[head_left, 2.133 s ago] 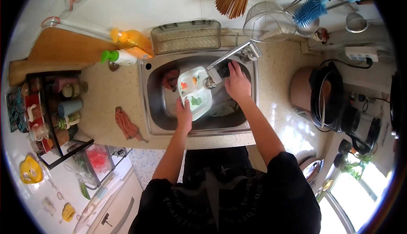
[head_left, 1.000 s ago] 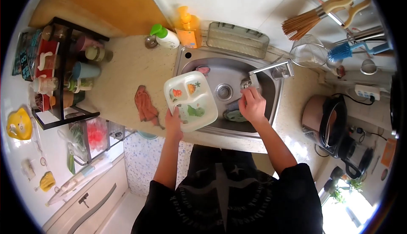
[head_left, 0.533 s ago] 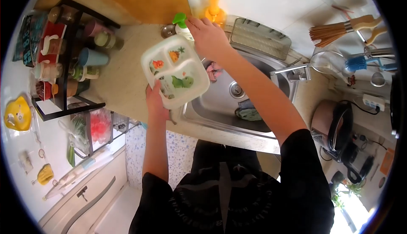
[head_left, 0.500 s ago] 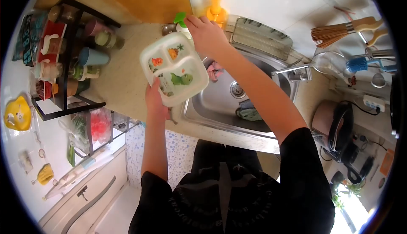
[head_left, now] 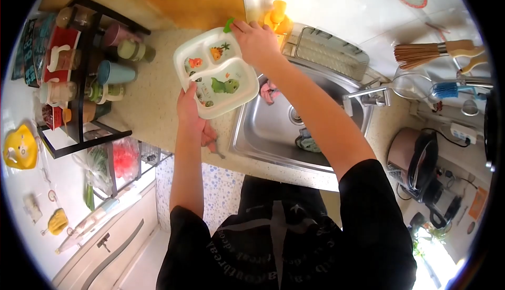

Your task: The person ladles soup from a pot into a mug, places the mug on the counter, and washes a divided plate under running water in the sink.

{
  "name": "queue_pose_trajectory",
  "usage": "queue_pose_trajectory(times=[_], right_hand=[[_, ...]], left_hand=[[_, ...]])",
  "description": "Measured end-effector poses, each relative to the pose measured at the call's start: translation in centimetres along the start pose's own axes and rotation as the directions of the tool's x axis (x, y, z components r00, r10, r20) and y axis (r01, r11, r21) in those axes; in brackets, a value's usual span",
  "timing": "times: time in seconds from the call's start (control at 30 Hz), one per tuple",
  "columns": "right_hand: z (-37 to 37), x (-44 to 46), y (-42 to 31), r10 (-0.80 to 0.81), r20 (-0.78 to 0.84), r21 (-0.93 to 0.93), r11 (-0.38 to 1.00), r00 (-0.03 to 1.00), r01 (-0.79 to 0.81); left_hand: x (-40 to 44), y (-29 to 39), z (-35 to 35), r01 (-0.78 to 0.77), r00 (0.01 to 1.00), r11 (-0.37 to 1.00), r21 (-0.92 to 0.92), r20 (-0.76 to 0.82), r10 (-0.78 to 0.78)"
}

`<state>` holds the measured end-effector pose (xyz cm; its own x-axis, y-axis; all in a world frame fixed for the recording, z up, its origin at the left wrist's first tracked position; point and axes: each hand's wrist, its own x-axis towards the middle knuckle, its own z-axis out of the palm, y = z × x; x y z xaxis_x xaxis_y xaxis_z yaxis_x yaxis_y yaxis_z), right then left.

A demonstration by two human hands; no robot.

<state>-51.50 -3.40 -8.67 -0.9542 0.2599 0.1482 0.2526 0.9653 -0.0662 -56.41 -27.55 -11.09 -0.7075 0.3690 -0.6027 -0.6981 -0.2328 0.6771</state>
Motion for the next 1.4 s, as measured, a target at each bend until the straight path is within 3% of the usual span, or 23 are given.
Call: queue_pose_trajectory(times=[0.3, 0.4, 0.5, 0.73, 0.8, 0.9, 1.0, 1.03, 1.13, 1.27, 1.37, 1.4], right_hand=[[-0.1, -1.3, 0.3, 0.035, -0.057, 0.144, 0.989, 0.998, -0.027], [-0.3, -5.1, 0.0, 0.049, -0.123, 0.384, 0.923, 0.991, 0.002], [-1.0, -11.4, 0.5, -0.031, -0.106, 0.38, 0.922, 0.994, 0.069], [-4.3, -20.2, 4.3, -0.364, 0.097, 0.254, 0.909, 0.926, 0.331], [-5.4, -22.0, 5.7, -0.415, 0.162, 0.202, 0.902, 0.895, 0.381], [-6.4, -25.8, 6.2, -0.312, 0.36, 0.2, 0.946, 0.879, 0.253], [-6.0, -28.6, 4.7, -0.201, 0.438, 0.42, 0.908, 0.876, -0.001], [-5.5, -29.0, 4.0, -0.21, 0.35, 0.483, 0.875, 0.913, 0.016], [-5.1, -29.7, 4.0, -0.1, 0.166, 0.252, 0.966, 0.981, 0.056], [-6.2, -31.2, 4.0, 0.065, 0.168, 0.105, 0.991, 0.984, -0.083], [-6.7, -33.7, 1.7, 0.21, 0.297, 0.216, 0.935, 0.931, -0.28], [-6.8, -34.1, 1.3, 0.217, 0.308, 0.329, 0.889, 0.926, -0.318]], left_hand=[[-1.6, -0.5, -0.8, 0.075, 0.996, 0.993, 0.089, -0.051, -0.071], [-3.8, -1.3, -0.9, 0.128, 0.991, 0.988, 0.09, -0.046, -0.124], [-6.5, -2.6, -0.3, 0.122, 0.992, 0.991, 0.063, -0.002, -0.122], [-10.1, -6.7, 0.0, 0.23, 0.956, 0.888, 0.397, 0.077, -0.282], [-10.5, -7.9, 0.4, 0.246, 0.949, 0.884, 0.399, 0.089, -0.304], [-11.1, -9.2, 1.4, 0.246, 0.943, 0.878, 0.411, 0.11, -0.315], [-11.6, -12.3, 1.5, 0.26, 0.935, 0.847, 0.464, 0.1, -0.342], [-12.2, -13.3, 1.9, 0.274, 0.933, 0.856, 0.438, 0.097, -0.348], [-13.8, -15.0, 2.7, 0.27, 0.936, 0.876, 0.398, 0.104, -0.336], [-15.0, -15.8, 3.7, 0.189, 0.963, 0.861, 0.472, 0.084, -0.258], [-15.6, -16.8, 4.0, 0.187, 0.961, 0.855, 0.484, 0.09, -0.261], [-15.7, -17.2, 3.9, 0.192, 0.958, 0.855, 0.482, 0.097, -0.27]])
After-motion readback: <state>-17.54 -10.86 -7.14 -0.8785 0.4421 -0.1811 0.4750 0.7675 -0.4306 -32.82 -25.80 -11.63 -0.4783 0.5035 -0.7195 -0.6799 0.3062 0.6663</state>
